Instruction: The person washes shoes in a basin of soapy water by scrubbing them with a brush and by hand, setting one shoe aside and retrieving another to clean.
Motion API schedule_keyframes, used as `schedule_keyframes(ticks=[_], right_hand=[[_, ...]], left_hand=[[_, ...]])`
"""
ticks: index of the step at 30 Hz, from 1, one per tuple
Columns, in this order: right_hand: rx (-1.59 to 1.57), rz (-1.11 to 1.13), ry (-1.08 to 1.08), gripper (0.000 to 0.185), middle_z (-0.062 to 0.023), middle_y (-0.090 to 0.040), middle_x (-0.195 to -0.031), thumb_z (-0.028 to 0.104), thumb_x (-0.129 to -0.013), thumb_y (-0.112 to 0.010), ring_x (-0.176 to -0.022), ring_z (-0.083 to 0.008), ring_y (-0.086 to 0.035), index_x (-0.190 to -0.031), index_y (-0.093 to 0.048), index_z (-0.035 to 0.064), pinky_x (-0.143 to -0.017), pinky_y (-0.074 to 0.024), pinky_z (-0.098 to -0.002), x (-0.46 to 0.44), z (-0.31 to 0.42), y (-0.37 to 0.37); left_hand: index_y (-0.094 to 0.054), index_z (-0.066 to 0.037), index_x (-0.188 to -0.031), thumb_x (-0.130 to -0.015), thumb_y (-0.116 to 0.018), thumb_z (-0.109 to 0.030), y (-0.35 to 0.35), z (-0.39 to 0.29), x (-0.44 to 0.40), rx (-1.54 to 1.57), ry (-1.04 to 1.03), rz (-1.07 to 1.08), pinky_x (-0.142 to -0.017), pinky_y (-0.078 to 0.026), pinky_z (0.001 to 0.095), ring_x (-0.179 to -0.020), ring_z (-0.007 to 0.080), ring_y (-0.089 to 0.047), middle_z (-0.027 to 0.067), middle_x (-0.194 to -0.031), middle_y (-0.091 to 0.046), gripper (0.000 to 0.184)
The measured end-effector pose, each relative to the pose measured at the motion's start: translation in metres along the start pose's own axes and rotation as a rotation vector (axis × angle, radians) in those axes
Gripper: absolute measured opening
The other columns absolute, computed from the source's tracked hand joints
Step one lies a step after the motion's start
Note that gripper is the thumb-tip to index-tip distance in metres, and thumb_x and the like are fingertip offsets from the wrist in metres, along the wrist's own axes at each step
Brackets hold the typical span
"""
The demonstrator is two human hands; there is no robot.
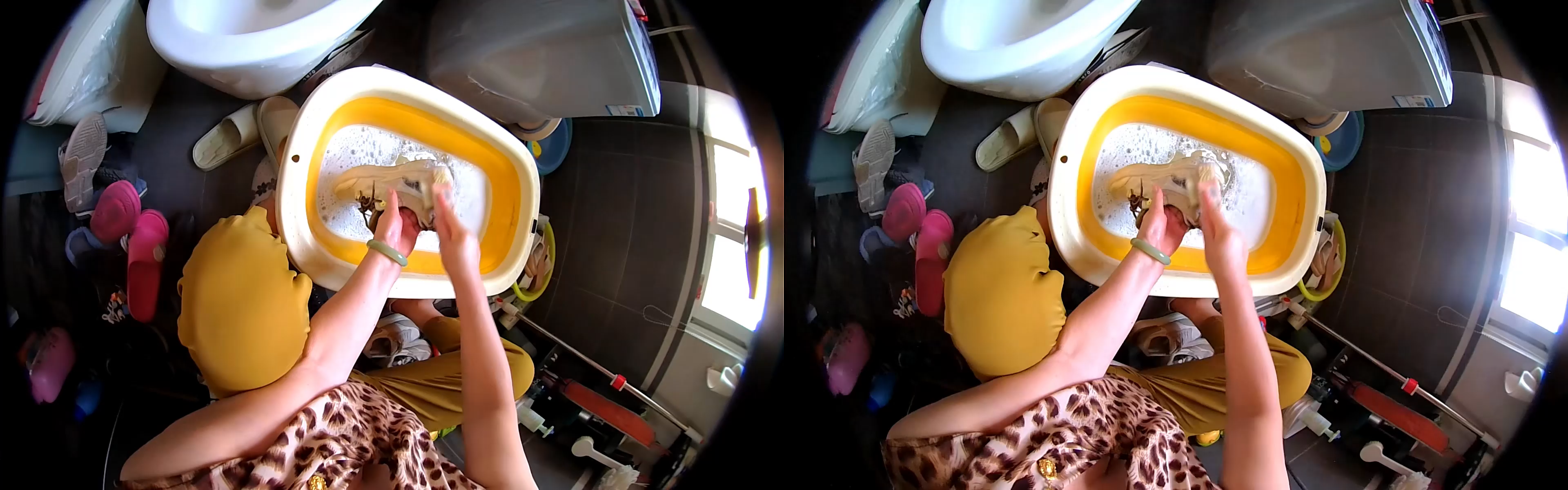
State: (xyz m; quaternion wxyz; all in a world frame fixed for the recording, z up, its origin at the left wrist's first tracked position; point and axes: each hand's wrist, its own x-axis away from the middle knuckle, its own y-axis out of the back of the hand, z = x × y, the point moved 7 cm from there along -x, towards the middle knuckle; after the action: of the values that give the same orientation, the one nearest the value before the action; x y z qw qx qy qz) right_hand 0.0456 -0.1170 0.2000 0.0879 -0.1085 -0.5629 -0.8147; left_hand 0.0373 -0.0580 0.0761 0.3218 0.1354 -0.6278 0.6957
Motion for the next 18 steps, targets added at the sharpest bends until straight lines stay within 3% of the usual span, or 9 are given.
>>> schedule_keyframes(ticks=[1,3,5,8,12,13,15,17,18], right_hand=[[-0.093,-0.096,0.109,0.034,-0.0183,-0.063,-0.085,0.016,-0.089,-0.052,-0.068,-0.0177,-0.059,-0.123,-0.052,0.0116,-0.066,-0.0473,-0.0301,-0.012,0.002,0.003],[-0.226,-0.129,0.082,0.034,-0.0100,-0.061,-0.077,0.012,-0.089,-0.052,-0.059,-0.0127,-0.050,-0.123,-0.052,0.0108,-0.058,-0.0450,-0.0276,-0.016,-0.003,-0.011],[-0.259,-0.091,0.091,0.035,-0.0025,-0.057,-0.075,0.009,-0.089,-0.052,-0.055,-0.0090,-0.044,-0.124,-0.053,0.0127,-0.051,-0.0408,-0.0247,0.011,0.000,-0.027],[-0.308,-0.017,0.040,0.035,-0.0019,-0.057,-0.077,0.006,-0.088,-0.052,-0.054,-0.0051,-0.042,-0.122,-0.054,0.0127,-0.049,-0.0375,-0.0216,0.039,-0.001,-0.028],[-0.141,-0.233,0.280,0.034,-0.0056,-0.059,-0.077,0.010,-0.089,-0.052,-0.054,-0.0048,-0.043,-0.122,-0.054,0.0118,-0.048,-0.0363,-0.0201,-0.003,-0.013,-0.003],[-0.223,-0.079,0.003,0.033,-0.0030,-0.056,-0.074,0.012,-0.090,-0.051,-0.055,-0.0049,-0.042,-0.123,-0.053,0.0118,-0.047,-0.0343,-0.0204,-0.015,-0.023,-0.009],[-0.285,-0.033,-0.101,0.035,-0.0250,-0.060,-0.091,0.015,-0.090,-0.051,-0.079,-0.0152,-0.062,-0.124,-0.051,0.0150,-0.069,-0.0464,-0.0291,-0.008,-0.010,-0.013],[-0.448,-0.065,0.091,0.037,-0.0243,-0.060,-0.092,0.010,-0.087,-0.053,-0.080,-0.0144,-0.061,-0.124,-0.051,0.0141,-0.071,-0.0460,-0.0285,0.022,-0.004,-0.034],[-0.405,0.035,-0.027,0.037,-0.0239,-0.060,-0.095,0.008,-0.086,-0.055,-0.087,-0.0157,-0.061,-0.123,-0.053,0.0133,-0.075,-0.0456,-0.0285,0.041,0.000,-0.037]], left_hand=[[-0.042,-0.006,-0.126,-0.094,-0.019,-0.049,-0.002,-0.002,-0.001,-0.005,0.000,0.001,-0.097,-0.037,0.0382,-0.112,0.0221,-0.049,0.0113,-0.118,-0.054,0.058],[-0.040,-0.008,-0.127,-0.094,-0.020,-0.049,-0.005,-0.008,-0.002,-0.033,-0.016,0.039,-0.096,-0.038,0.0388,-0.114,0.0219,-0.047,0.0124,-0.122,-0.050,0.056],[-0.041,-0.008,-0.125,-0.094,-0.021,-0.051,0.008,-0.011,-0.001,-0.100,0.017,-0.052,-0.092,-0.041,0.0409,-0.106,0.0229,-0.052,0.0117,-0.115,-0.054,0.057],[-0.041,-0.007,-0.125,-0.093,-0.022,-0.051,-0.005,-0.012,0.007,-0.050,0.031,-0.024,-0.091,-0.042,0.0406,-0.105,0.0230,-0.053,0.0110,-0.116,-0.054,0.057],[-0.041,-0.008,-0.124,-0.093,-0.025,-0.050,0.001,-0.004,0.001,-0.034,0.005,-0.037,-0.094,-0.041,0.0398,-0.108,0.0216,-0.051,0.0092,-0.117,-0.054,0.055],[-0.044,-0.008,-0.121,-0.093,-0.029,-0.049,0.001,-0.004,-0.001,-0.011,0.015,-0.039,-0.093,-0.043,0.0385,-0.105,0.0208,-0.053,0.0086,-0.113,-0.056,0.052],[-0.045,-0.007,-0.121,-0.093,-0.028,-0.049,0.001,-0.009,-0.001,-0.007,-0.002,-0.012,-0.092,-0.043,0.0386,-0.104,0.0213,-0.054,0.0088,-0.113,-0.056,0.052],[-0.045,-0.007,-0.121,-0.093,-0.026,-0.050,-0.002,-0.016,0.008,-0.089,0.035,-0.085,-0.088,-0.046,0.0391,-0.101,0.0232,-0.055,0.0096,-0.111,-0.057,0.055],[-0.045,-0.007,-0.121,-0.093,-0.026,-0.051,-0.003,-0.017,0.007,-0.106,0.043,-0.076,-0.087,-0.046,0.0391,-0.099,0.0234,-0.056,0.0099,-0.109,-0.057,0.055]])
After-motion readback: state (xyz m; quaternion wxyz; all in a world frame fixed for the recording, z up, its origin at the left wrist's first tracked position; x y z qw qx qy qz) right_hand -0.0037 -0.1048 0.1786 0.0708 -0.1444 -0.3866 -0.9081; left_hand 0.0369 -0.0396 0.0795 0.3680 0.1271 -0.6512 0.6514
